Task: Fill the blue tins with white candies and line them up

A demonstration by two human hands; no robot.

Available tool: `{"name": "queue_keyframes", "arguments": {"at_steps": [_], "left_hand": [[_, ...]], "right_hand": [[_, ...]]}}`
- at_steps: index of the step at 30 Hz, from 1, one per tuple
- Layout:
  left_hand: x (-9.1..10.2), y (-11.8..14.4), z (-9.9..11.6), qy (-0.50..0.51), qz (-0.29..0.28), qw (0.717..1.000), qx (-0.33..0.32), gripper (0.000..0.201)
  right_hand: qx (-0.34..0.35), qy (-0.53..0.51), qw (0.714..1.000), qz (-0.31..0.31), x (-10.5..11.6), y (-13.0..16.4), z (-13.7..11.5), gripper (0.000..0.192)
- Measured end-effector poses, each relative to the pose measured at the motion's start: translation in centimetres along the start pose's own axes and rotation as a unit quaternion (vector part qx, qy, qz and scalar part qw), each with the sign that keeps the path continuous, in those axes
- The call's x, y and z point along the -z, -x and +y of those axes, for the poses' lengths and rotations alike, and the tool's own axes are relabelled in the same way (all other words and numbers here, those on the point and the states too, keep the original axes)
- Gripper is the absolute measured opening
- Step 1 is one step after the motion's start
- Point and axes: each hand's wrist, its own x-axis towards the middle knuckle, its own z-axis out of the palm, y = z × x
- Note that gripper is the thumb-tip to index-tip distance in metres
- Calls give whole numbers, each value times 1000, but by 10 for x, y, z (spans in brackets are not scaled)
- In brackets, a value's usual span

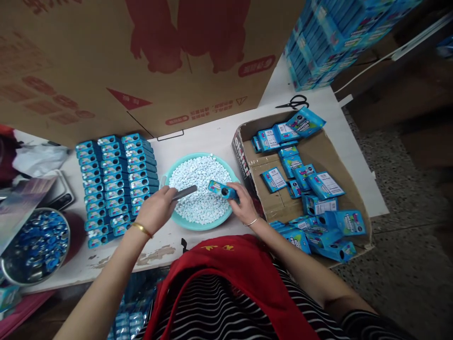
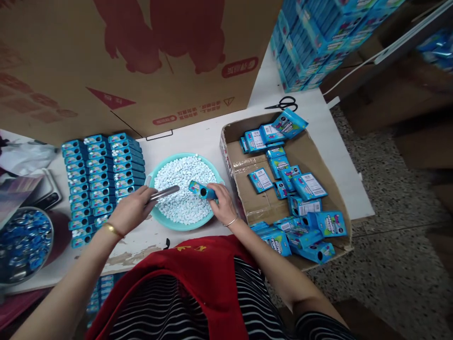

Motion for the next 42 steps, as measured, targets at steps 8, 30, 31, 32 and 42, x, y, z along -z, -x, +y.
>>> {"name": "queue_keyframes", "arguments": {"at_steps": [8, 30, 31, 32, 42], "left_hand": [[-125, -67, 24, 144, -9, 989, 30, 20], [12, -8, 26, 150, 26, 972, -180, 20], [20, -8, 32, 114, 9, 978, -173, 19], [26, -8, 39, 76, -8, 984, -162, 18], [63, 8, 78, -113, -4, 983, -143, 24]], "right_hand": [[-100, -14, 993, 53, 11, 2, 5, 36], [11, 64, 998, 1, 0, 7, 0, 47], [14, 62, 998, -5, -2, 7, -1, 48], [17, 59, 998, -9, -4, 7, -2, 49], [53, 44, 998, -8, -13, 9, 3, 47]]}}
